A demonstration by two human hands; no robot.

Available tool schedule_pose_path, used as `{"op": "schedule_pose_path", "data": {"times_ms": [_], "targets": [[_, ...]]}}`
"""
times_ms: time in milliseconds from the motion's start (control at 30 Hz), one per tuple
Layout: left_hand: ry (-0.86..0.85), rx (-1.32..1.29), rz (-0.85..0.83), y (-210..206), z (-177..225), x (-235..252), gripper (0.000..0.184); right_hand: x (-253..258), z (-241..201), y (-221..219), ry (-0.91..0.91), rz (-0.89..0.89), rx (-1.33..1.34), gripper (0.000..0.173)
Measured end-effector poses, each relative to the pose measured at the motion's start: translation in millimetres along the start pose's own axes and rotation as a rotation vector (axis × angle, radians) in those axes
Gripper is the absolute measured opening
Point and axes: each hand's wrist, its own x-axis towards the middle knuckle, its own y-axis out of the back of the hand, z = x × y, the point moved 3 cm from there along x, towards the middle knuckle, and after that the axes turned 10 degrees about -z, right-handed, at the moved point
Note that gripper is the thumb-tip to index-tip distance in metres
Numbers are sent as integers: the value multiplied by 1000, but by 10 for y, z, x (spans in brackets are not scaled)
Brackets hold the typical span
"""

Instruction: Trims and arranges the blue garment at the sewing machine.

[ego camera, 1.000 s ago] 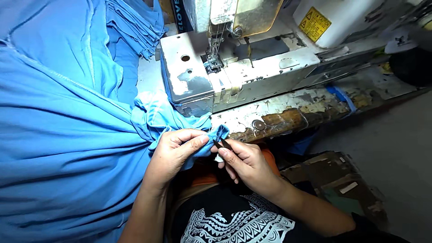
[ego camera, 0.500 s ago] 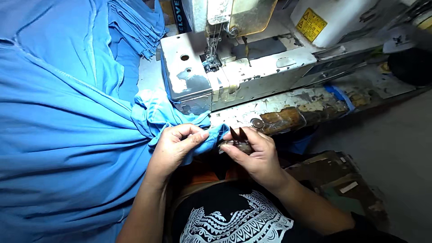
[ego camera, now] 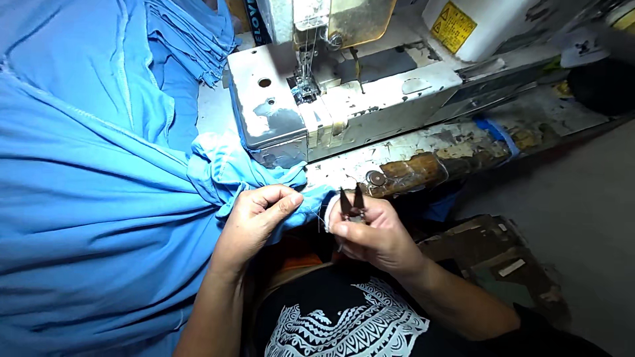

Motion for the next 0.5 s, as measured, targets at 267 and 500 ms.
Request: {"op": "schedule_pose_path", "data": {"times_ms": [267, 500], "targets": [[36, -30, -27, 18, 15, 11, 16, 132, -18, -9, 385, -156, -672, 7], [108, -12, 47, 81, 7, 20, 17, 156, -272, 702, 361, -5, -1396, 9]]}}
